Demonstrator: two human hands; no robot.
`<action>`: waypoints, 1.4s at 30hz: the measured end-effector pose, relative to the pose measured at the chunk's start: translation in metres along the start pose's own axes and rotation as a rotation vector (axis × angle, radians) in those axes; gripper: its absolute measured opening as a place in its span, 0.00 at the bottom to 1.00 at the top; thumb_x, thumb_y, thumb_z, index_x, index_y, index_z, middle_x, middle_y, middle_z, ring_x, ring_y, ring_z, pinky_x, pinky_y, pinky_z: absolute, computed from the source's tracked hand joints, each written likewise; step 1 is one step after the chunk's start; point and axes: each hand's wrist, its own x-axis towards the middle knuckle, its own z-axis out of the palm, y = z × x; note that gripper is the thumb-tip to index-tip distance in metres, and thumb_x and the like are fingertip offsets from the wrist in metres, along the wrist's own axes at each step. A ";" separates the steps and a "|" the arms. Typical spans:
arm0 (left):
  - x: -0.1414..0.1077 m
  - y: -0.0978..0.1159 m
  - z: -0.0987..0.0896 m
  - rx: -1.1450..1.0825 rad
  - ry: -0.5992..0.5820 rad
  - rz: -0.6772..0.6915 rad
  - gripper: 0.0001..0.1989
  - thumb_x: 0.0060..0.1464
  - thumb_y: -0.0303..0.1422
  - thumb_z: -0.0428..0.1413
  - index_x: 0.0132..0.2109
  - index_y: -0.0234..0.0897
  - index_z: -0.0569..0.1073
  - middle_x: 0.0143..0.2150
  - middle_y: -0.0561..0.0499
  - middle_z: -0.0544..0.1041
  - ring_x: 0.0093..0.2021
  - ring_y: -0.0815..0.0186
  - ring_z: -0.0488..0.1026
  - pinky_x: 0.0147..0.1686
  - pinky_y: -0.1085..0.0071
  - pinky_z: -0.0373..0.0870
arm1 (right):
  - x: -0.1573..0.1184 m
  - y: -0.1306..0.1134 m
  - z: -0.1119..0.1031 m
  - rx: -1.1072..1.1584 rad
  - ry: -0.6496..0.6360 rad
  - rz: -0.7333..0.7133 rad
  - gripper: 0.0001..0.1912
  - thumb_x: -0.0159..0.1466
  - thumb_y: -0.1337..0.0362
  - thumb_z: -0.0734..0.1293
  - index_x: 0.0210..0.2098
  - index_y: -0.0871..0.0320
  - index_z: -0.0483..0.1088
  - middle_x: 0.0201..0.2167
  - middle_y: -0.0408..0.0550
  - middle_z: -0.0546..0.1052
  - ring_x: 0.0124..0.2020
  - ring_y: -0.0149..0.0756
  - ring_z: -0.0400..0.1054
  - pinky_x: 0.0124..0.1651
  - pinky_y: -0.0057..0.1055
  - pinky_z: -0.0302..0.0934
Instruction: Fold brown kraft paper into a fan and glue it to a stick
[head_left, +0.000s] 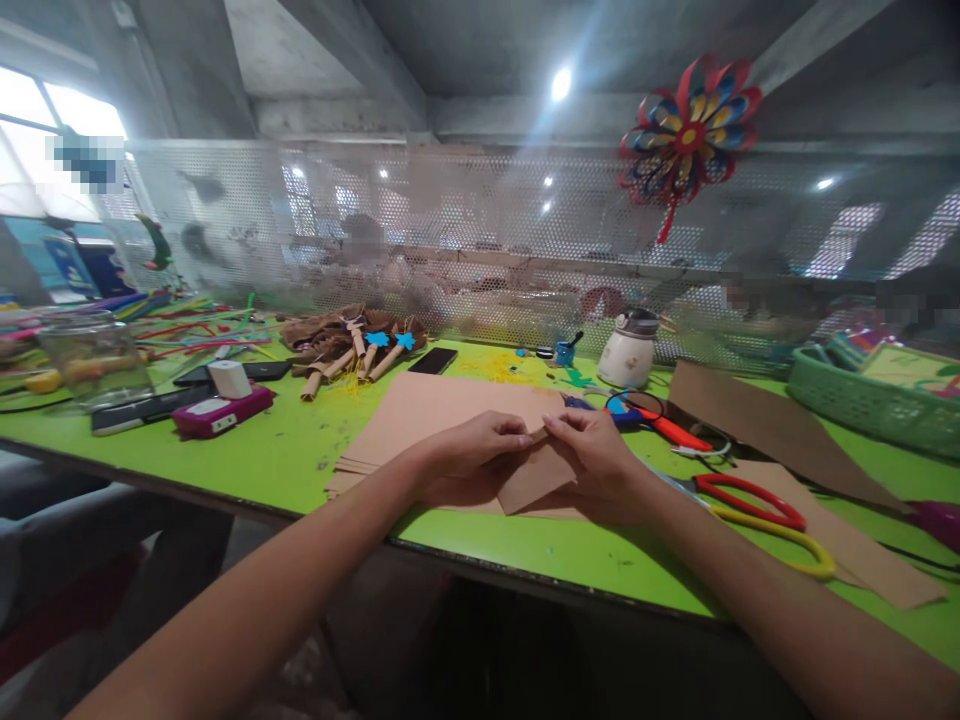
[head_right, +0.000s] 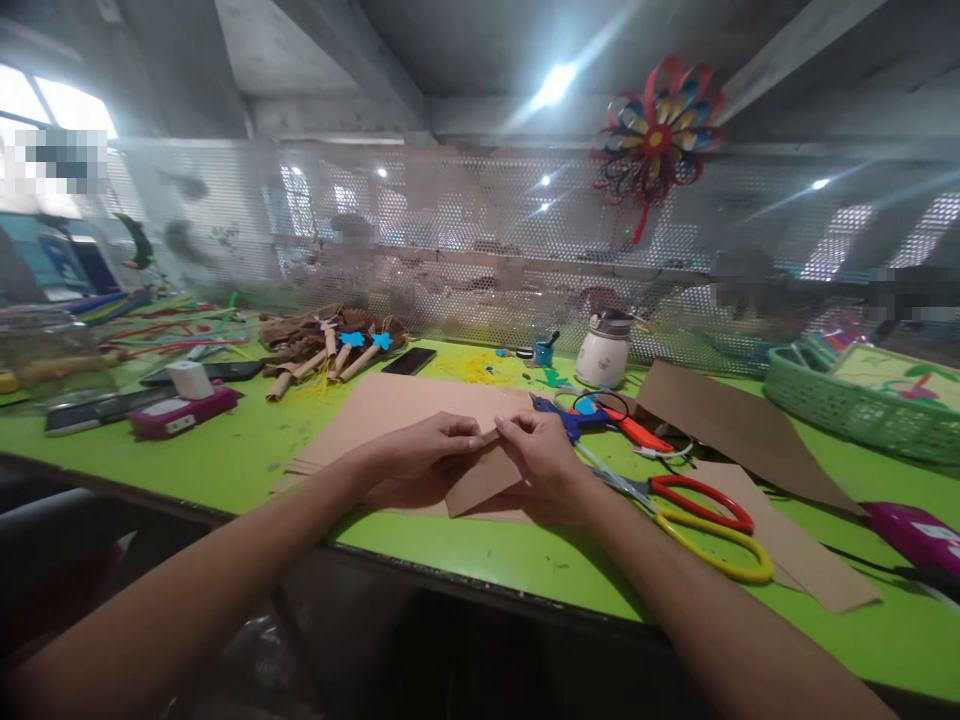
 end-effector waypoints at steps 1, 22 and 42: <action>0.001 0.000 0.001 -0.008 0.004 0.007 0.15 0.50 0.41 0.55 0.35 0.32 0.69 0.30 0.51 0.67 0.28 0.72 0.61 0.31 0.73 0.58 | 0.001 0.001 -0.001 -0.076 0.028 -0.049 0.18 0.54 0.51 0.65 0.21 0.62 0.66 0.18 0.42 0.66 0.21 0.28 0.56 0.23 0.26 0.49; 0.001 0.009 -0.014 0.368 0.038 0.024 0.18 0.50 0.45 0.53 0.28 0.32 0.68 0.24 0.55 0.65 0.23 0.74 0.58 0.24 0.75 0.54 | 0.004 -0.008 -0.008 -0.114 0.088 -0.054 0.21 0.50 0.47 0.66 0.21 0.62 0.71 0.17 0.41 0.67 0.21 0.29 0.57 0.23 0.27 0.49; -0.006 0.015 -0.026 0.553 0.065 0.052 0.19 0.54 0.46 0.48 0.25 0.35 0.64 0.19 0.55 0.65 0.20 0.72 0.61 0.25 0.74 0.58 | 0.013 -0.006 -0.019 0.305 0.155 0.061 0.16 0.46 0.52 0.71 0.24 0.61 0.73 0.25 0.45 0.75 0.27 0.33 0.64 0.32 0.31 0.59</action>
